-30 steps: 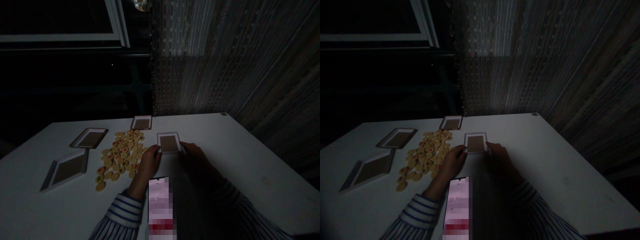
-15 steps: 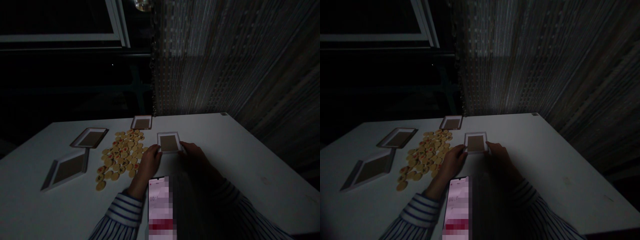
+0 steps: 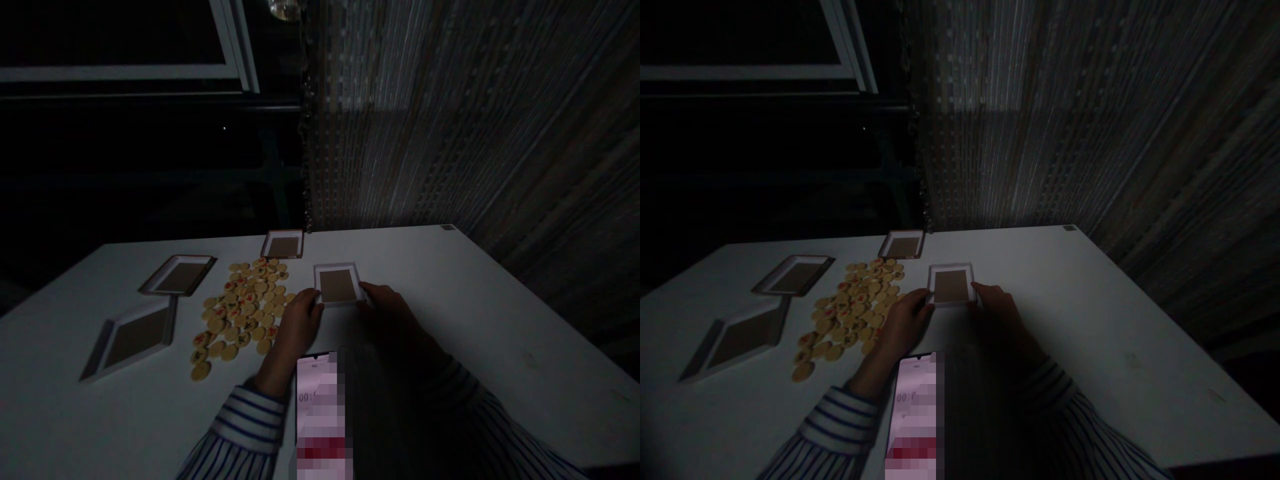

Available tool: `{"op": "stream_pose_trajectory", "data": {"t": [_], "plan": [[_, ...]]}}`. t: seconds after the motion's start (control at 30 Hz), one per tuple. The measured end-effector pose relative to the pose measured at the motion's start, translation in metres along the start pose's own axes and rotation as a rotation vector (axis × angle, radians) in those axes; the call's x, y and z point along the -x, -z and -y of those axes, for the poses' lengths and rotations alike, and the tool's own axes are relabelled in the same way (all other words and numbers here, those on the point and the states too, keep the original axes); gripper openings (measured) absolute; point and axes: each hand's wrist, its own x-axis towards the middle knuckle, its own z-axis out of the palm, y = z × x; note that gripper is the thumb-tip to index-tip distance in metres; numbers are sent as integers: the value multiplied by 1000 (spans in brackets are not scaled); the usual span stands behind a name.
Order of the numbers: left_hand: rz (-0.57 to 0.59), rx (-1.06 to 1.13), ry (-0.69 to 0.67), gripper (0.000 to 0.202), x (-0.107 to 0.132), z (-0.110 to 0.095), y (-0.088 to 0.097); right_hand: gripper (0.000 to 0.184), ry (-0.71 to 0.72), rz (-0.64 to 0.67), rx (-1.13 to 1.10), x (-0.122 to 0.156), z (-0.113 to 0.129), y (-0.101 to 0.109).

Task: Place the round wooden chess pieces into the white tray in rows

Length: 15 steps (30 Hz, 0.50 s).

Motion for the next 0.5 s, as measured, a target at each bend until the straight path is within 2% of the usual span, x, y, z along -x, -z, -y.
{"op": "stream_pose_trajectory", "data": {"t": [0.5], "plan": [[-4,7,9,30,0,1,-1,51,-26,38,7,-2,-1,-2]]}}
